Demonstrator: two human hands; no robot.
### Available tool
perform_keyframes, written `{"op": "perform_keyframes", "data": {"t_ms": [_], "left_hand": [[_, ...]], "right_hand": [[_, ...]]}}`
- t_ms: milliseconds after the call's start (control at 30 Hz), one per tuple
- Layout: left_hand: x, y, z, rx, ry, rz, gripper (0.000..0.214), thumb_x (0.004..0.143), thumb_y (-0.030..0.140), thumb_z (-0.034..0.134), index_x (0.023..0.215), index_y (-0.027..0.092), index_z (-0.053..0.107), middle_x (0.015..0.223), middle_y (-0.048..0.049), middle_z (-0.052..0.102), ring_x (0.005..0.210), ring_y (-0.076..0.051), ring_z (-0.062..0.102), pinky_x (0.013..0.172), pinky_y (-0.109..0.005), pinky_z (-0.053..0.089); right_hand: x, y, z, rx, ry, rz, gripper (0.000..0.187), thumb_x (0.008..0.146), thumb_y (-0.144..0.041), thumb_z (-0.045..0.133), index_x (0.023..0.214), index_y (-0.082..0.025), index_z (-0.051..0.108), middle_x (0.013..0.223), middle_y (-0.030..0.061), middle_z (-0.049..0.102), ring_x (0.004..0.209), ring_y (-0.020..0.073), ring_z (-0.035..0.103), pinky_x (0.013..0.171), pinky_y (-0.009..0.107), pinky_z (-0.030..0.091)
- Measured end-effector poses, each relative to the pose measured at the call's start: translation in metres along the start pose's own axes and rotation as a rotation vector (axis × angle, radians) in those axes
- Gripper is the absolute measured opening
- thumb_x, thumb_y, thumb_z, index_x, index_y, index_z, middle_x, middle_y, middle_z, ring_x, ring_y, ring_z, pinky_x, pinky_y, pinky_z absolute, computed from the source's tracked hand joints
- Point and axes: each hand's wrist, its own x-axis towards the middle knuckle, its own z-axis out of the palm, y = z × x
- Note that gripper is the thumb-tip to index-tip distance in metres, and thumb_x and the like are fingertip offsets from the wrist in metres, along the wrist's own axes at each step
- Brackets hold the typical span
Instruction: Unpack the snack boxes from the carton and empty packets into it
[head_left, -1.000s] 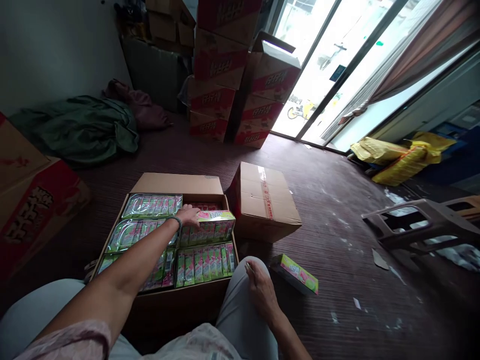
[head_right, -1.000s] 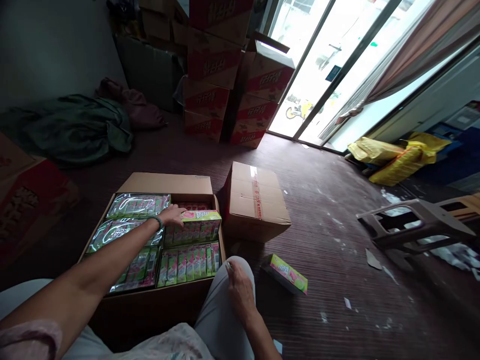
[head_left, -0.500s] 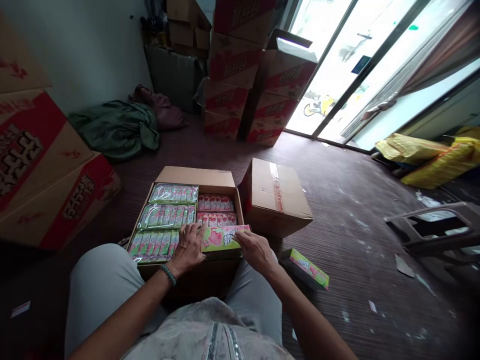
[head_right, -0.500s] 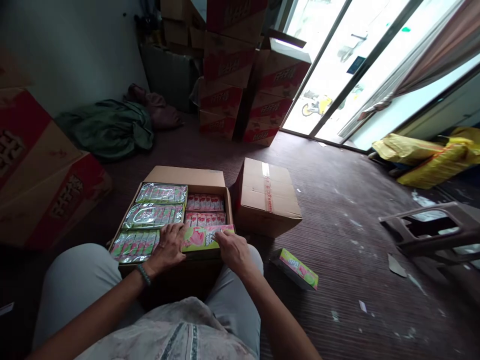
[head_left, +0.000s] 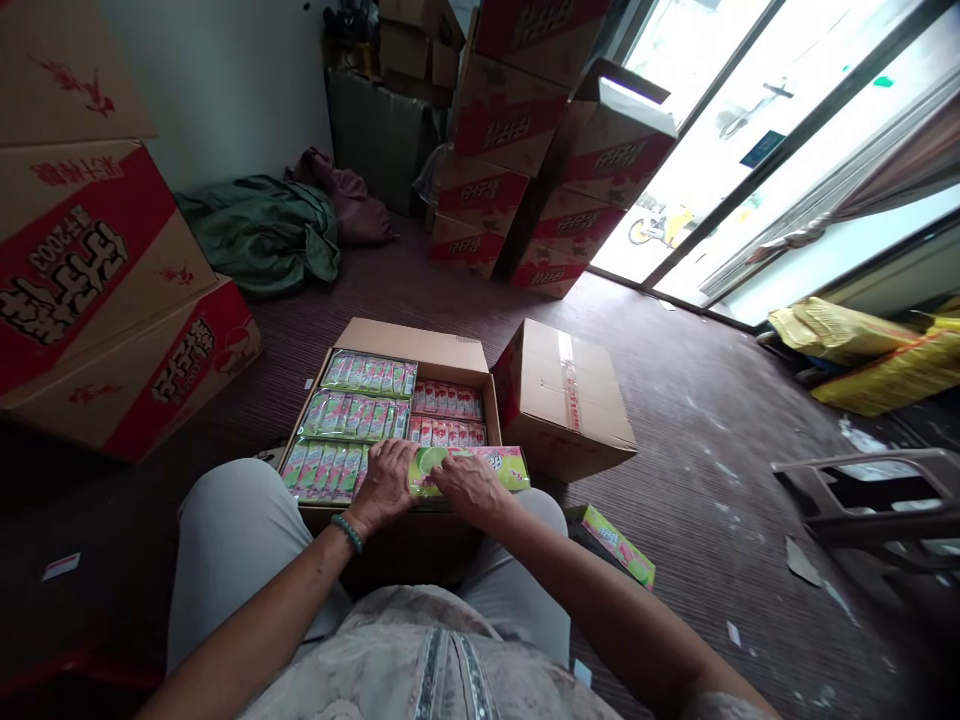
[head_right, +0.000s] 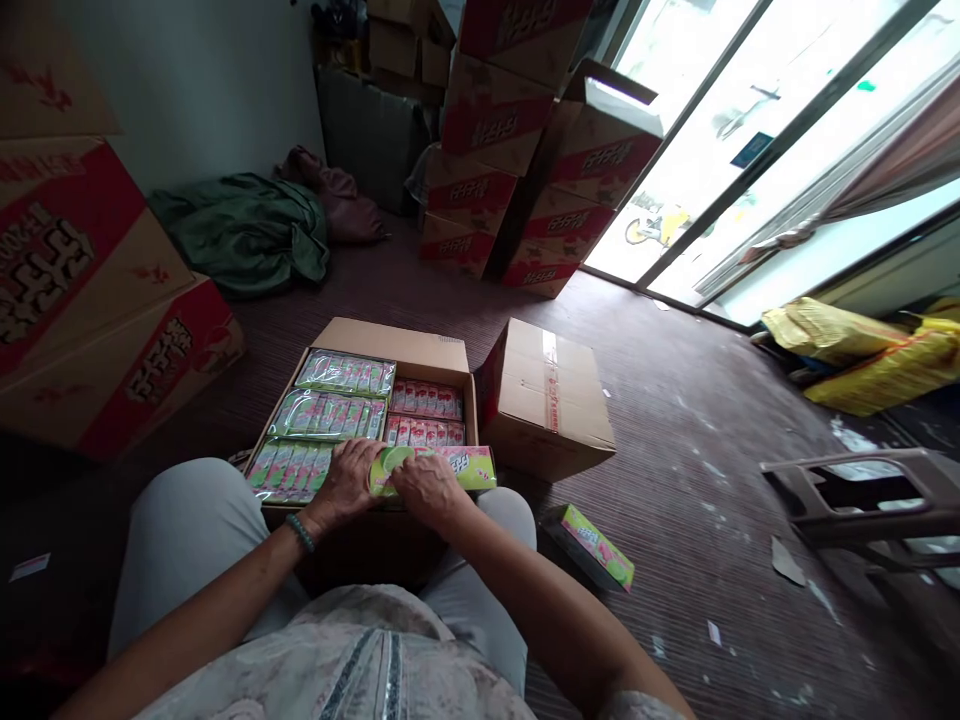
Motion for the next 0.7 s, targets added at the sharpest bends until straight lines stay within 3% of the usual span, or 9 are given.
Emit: {"op": "perform_keyframes", "data": {"t_ms": [133,433,567,633,700], "left_hand": [[0.000,0.003,-0.004,0.026,-0.008,0.007,0.057,0.069,0.025,0.064,0.123,0.013,0.052,0.119,-0.0130,0.060,0.119,-0.030,0.047,0.106,-0.047,0.029],[0.003,0.003,-0.003,0.016,-0.012,-0.023,0.060,0.061,0.018,0.062,0.120,0.015,0.053,0.119,-0.0129,0.060,0.117,-0.032,0.049,0.102,-0.047,0.034],[0.004,-0.001,0.004,-0.006,-0.014,-0.020,0.058,0.067,0.022,0.062,0.123,0.016,0.050,0.119,-0.0125,0.059,0.112,-0.030,0.053,0.096,-0.046,0.042],[0.005,-0.004,0.009,-0.036,-0.004,0.006,0.057,0.071,0.024,0.062,0.125,0.014,0.047,0.119,-0.0134,0.058,0.112,-0.029,0.053,0.099,-0.045,0.044],[0.005,-0.008,0.012,-0.056,0.013,0.025,0.057,0.072,0.025,0.062,0.126,0.014,0.047,0.119,-0.0145,0.057,0.113,-0.029,0.052,0.102,-0.046,0.044]], "right_hand": [[-0.010,0.021,0.010,-0.001,0.008,-0.012,0.030,0.097,-0.019,0.034,0.112,-0.016,0.060,0.101,0.0107,0.065,0.091,0.0231,0.063,0.072,0.031,0.044],[-0.078,0.117,0.039,0.014,-0.037,0.258,0.029,0.092,-0.016,0.042,0.107,-0.026,0.066,0.098,0.0042,0.068,0.086,0.0171,0.064,0.064,0.026,0.036],[-0.094,0.125,0.030,0.075,0.107,0.428,0.029,0.098,-0.034,0.040,0.091,-0.023,0.066,0.092,0.0029,0.069,0.086,0.0168,0.065,0.065,0.026,0.037],[-0.091,0.118,0.025,0.096,0.207,0.503,0.034,0.094,-0.050,0.045,0.100,-0.022,0.063,0.098,0.0049,0.069,0.091,0.0192,0.065,0.069,0.026,0.040],[-0.079,0.105,0.023,0.129,0.233,0.473,0.058,0.080,-0.062,0.061,0.123,-0.022,0.054,0.106,0.0069,0.068,0.093,0.0217,0.065,0.070,0.026,0.042]]}}
